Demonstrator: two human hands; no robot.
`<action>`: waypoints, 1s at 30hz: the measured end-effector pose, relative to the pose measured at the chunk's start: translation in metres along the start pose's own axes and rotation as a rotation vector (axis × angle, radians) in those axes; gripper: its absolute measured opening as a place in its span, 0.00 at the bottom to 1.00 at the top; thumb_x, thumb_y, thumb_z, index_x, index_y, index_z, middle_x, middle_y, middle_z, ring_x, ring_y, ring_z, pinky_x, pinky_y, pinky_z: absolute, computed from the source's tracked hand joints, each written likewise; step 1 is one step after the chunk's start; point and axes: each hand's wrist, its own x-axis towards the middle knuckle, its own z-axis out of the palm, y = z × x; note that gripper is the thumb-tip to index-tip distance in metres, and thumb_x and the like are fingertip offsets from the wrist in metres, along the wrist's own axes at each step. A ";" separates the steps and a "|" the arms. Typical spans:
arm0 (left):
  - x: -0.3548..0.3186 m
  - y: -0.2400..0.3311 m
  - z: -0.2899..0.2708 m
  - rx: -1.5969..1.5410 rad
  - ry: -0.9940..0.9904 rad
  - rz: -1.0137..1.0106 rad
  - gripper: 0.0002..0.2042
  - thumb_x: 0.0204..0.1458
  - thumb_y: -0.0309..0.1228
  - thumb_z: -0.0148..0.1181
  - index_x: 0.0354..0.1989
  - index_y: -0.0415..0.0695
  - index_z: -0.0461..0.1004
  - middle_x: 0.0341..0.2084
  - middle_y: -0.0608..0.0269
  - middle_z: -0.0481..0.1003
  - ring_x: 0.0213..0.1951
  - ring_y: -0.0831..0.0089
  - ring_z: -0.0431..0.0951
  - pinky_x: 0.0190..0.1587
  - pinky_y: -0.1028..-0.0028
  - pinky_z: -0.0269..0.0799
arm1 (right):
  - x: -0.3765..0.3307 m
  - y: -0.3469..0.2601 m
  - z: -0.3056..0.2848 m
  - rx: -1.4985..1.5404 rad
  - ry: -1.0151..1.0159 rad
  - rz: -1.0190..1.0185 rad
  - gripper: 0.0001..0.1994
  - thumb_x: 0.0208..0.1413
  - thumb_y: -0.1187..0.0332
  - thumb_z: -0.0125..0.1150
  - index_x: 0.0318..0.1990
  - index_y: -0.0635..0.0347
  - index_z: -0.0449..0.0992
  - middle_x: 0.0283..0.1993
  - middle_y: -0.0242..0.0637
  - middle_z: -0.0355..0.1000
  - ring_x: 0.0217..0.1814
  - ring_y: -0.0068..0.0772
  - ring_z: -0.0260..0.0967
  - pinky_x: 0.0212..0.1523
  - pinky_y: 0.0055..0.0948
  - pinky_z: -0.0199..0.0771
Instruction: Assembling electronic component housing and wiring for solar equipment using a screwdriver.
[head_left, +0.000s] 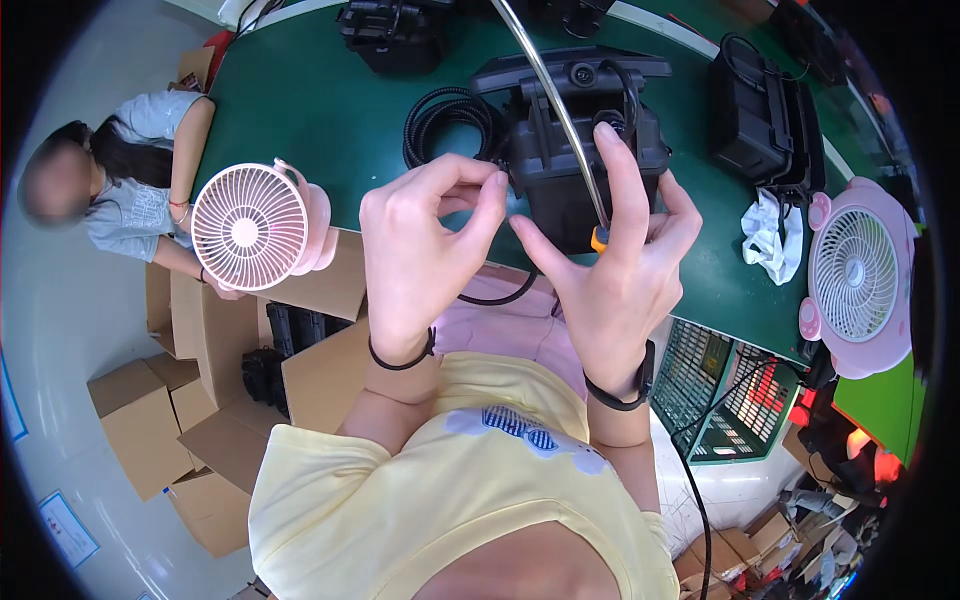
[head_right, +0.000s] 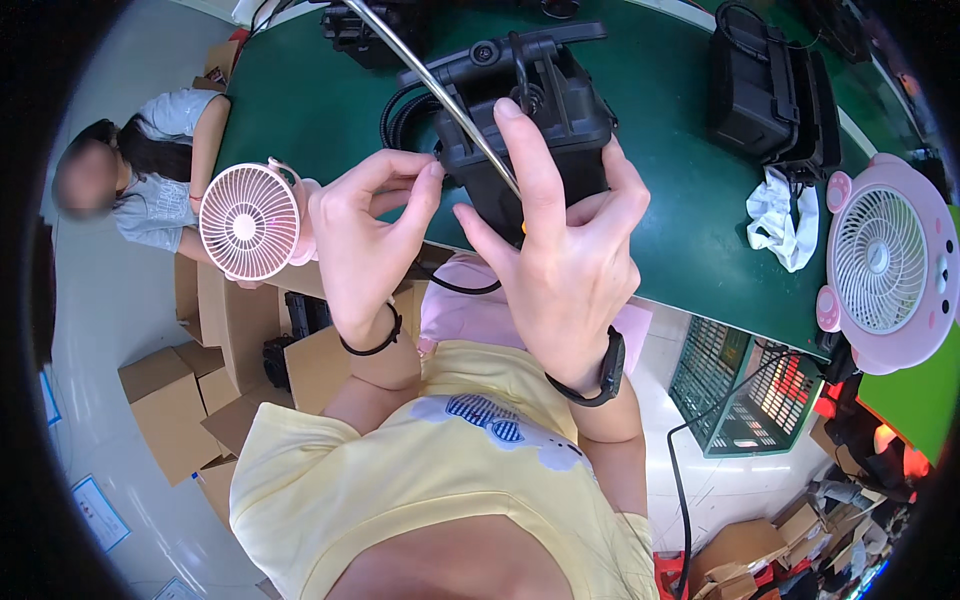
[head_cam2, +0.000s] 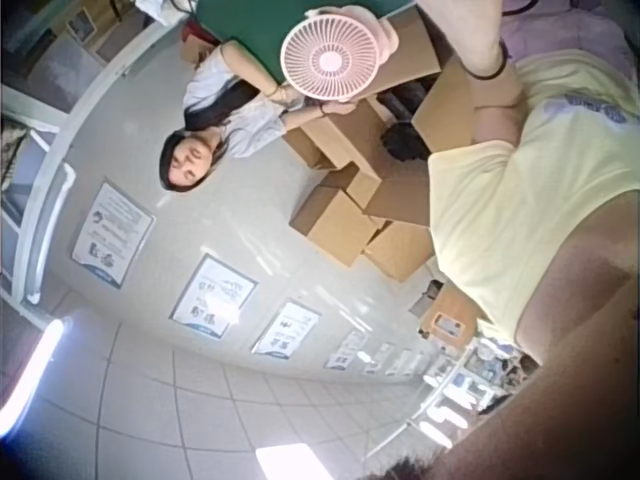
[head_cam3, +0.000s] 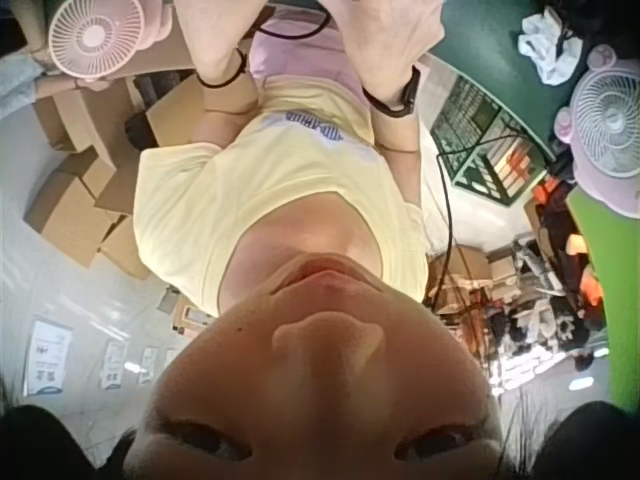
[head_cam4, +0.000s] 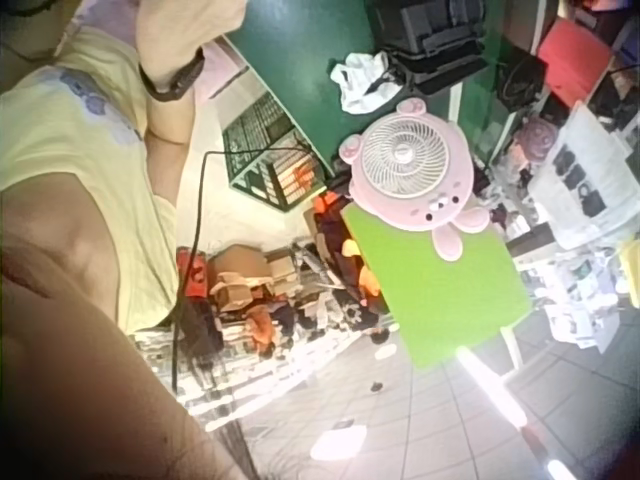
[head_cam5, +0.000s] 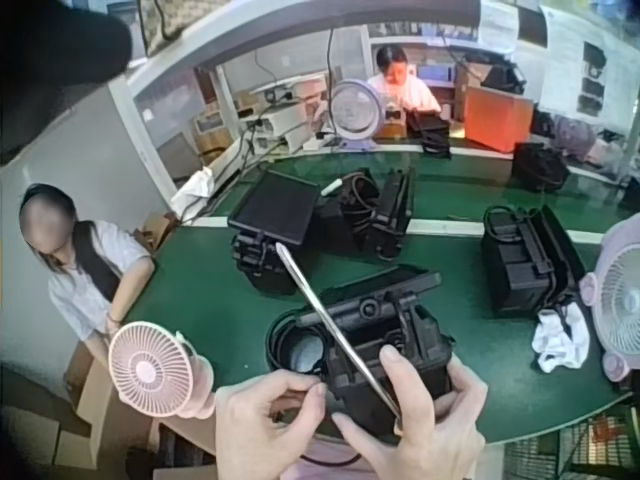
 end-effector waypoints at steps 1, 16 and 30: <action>0.002 0.001 0.000 0.000 0.001 -0.002 0.03 0.49 0.23 0.66 0.31 0.37 0.79 0.26 0.57 0.81 0.27 0.70 0.84 0.31 0.76 0.77 | -0.001 0.000 0.000 -0.009 -0.002 0.002 0.46 0.31 0.59 0.85 0.65 0.36 0.70 0.56 0.50 0.61 0.27 0.29 0.65 0.28 0.28 0.75; 0.010 -0.023 0.010 -0.100 0.103 0.049 0.05 0.44 0.18 0.64 0.28 0.37 0.75 0.23 0.63 0.77 0.25 0.73 0.78 0.31 0.78 0.76 | 0.007 0.002 0.001 -0.019 0.001 -0.028 0.45 0.30 0.60 0.84 0.64 0.37 0.71 0.54 0.47 0.62 0.27 0.28 0.64 0.29 0.27 0.74; 0.001 -0.030 0.008 0.212 0.200 0.457 0.11 0.40 0.20 0.71 0.33 0.45 0.79 0.31 0.66 0.79 0.31 0.68 0.77 0.33 0.72 0.72 | 0.008 0.004 0.003 0.002 0.027 -0.042 0.45 0.30 0.58 0.84 0.63 0.36 0.71 0.54 0.48 0.62 0.26 0.28 0.64 0.28 0.27 0.74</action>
